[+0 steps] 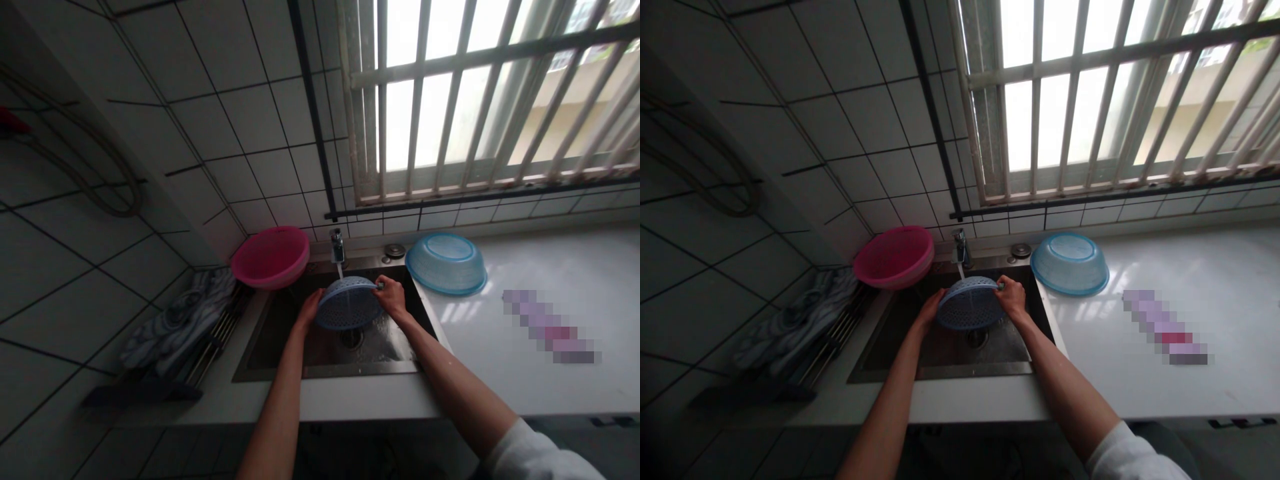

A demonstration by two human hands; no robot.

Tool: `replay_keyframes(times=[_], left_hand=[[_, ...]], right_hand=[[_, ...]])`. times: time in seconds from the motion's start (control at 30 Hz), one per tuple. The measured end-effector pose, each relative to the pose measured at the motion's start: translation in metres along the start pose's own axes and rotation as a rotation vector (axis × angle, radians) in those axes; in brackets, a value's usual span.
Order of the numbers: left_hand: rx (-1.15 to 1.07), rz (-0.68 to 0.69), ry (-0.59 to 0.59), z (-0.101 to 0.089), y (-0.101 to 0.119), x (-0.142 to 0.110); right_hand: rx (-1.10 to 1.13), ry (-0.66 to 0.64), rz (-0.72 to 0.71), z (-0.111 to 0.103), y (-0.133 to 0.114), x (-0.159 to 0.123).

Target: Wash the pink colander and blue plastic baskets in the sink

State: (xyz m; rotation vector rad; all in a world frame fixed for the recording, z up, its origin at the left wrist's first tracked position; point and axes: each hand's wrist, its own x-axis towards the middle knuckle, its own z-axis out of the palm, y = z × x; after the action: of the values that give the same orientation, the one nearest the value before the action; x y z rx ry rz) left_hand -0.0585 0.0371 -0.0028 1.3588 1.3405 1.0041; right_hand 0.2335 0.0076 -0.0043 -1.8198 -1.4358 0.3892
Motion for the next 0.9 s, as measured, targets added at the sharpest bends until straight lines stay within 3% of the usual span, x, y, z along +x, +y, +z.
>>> replay_keyframes(times=[0.13, 0.53, 0.9], left_hand=[[-0.006, -0.017, 0.039, -0.003, -0.005, 0.004], [0.076, 0.020, 0.003, -0.001, 0.003, -0.001], [0.056, 0.029, -0.016, -0.003, -0.008, 0.005]], right_hand=[[-0.021, 0.010, 0.022, -0.003, -0.002, -0.001], [-0.052, -0.012, 0.059, -0.007, -0.005, -0.001], [-0.031, -0.008, 0.035, -0.005, -0.003, -0.001]])
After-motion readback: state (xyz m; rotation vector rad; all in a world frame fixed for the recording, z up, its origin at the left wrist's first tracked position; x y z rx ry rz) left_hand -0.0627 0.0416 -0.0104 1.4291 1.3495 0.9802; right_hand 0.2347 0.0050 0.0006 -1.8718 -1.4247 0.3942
